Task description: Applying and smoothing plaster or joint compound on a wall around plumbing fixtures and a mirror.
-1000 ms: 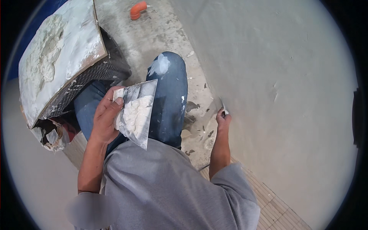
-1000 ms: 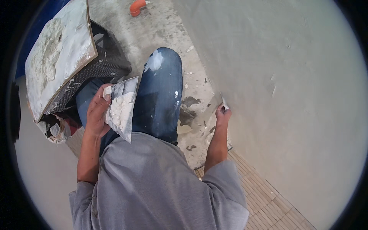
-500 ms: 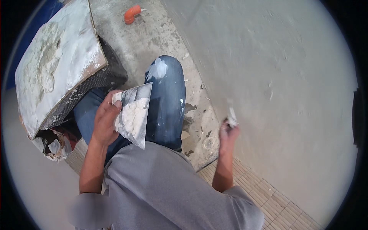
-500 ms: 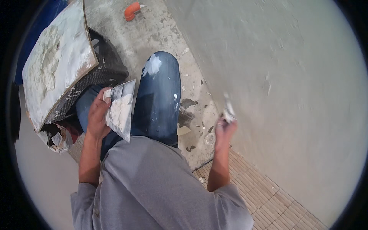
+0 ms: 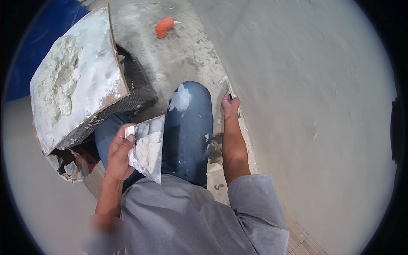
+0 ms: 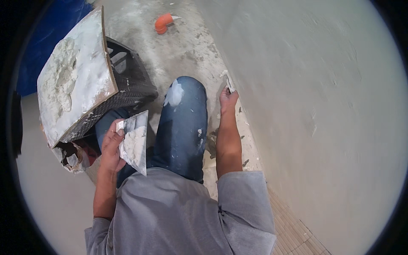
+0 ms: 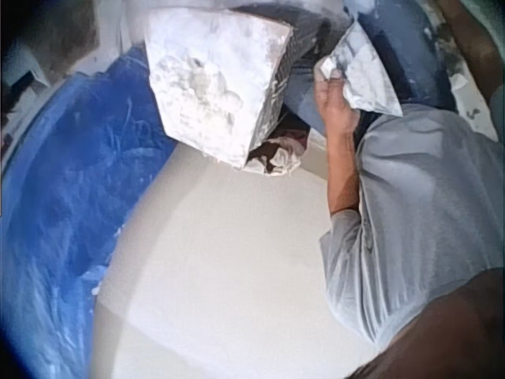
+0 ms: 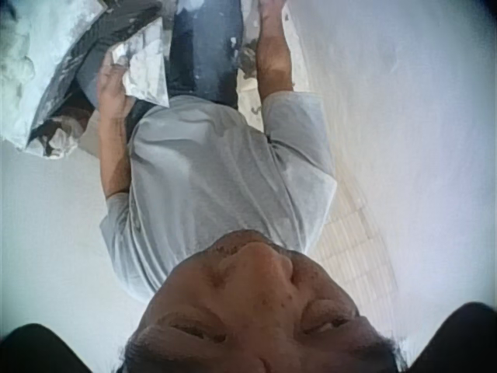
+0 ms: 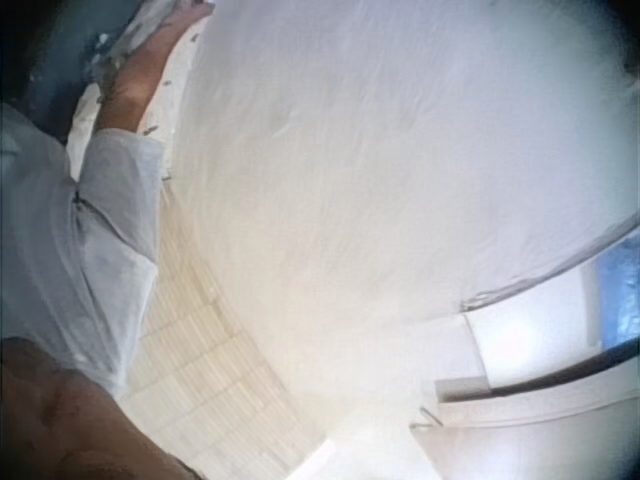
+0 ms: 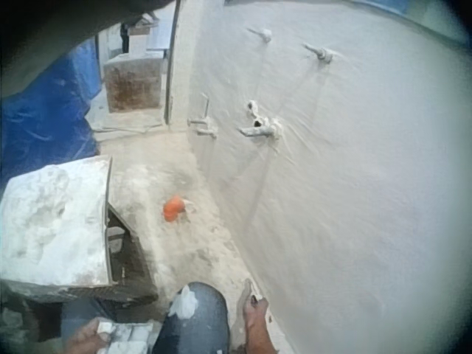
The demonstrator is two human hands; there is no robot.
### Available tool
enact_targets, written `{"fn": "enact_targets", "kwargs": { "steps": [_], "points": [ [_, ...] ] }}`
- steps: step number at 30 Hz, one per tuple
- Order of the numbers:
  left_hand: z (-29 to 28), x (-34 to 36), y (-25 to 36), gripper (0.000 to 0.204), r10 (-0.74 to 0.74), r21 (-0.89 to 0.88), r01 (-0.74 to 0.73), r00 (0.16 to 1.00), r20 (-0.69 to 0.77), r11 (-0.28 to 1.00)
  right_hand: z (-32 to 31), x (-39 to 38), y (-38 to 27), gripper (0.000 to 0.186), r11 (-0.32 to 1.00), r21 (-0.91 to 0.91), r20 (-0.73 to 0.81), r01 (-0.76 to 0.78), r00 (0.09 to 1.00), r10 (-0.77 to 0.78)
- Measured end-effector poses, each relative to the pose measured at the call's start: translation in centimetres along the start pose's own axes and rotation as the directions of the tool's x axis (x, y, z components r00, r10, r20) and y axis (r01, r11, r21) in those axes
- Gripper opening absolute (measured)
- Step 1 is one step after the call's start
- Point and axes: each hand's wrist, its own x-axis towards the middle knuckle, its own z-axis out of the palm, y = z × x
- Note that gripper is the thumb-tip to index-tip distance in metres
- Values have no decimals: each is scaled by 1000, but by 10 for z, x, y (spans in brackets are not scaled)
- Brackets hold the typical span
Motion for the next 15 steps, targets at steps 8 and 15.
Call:
{"fn": "enact_targets", "kwargs": {
  "steps": [8, 15],
  "points": [
    [12, 8, 0, 29, -3, -22, 5, 995, 102, 1000, 18, 13, -89, 31, 664, -584, 390, 466, 879, -274],
    [-5, 1, 6, 30, -14, -21, 16, 997, 82, 1000, 27, -128, -76, 25, 915, 254, 302, -314, 924, 233]
  ]
}}
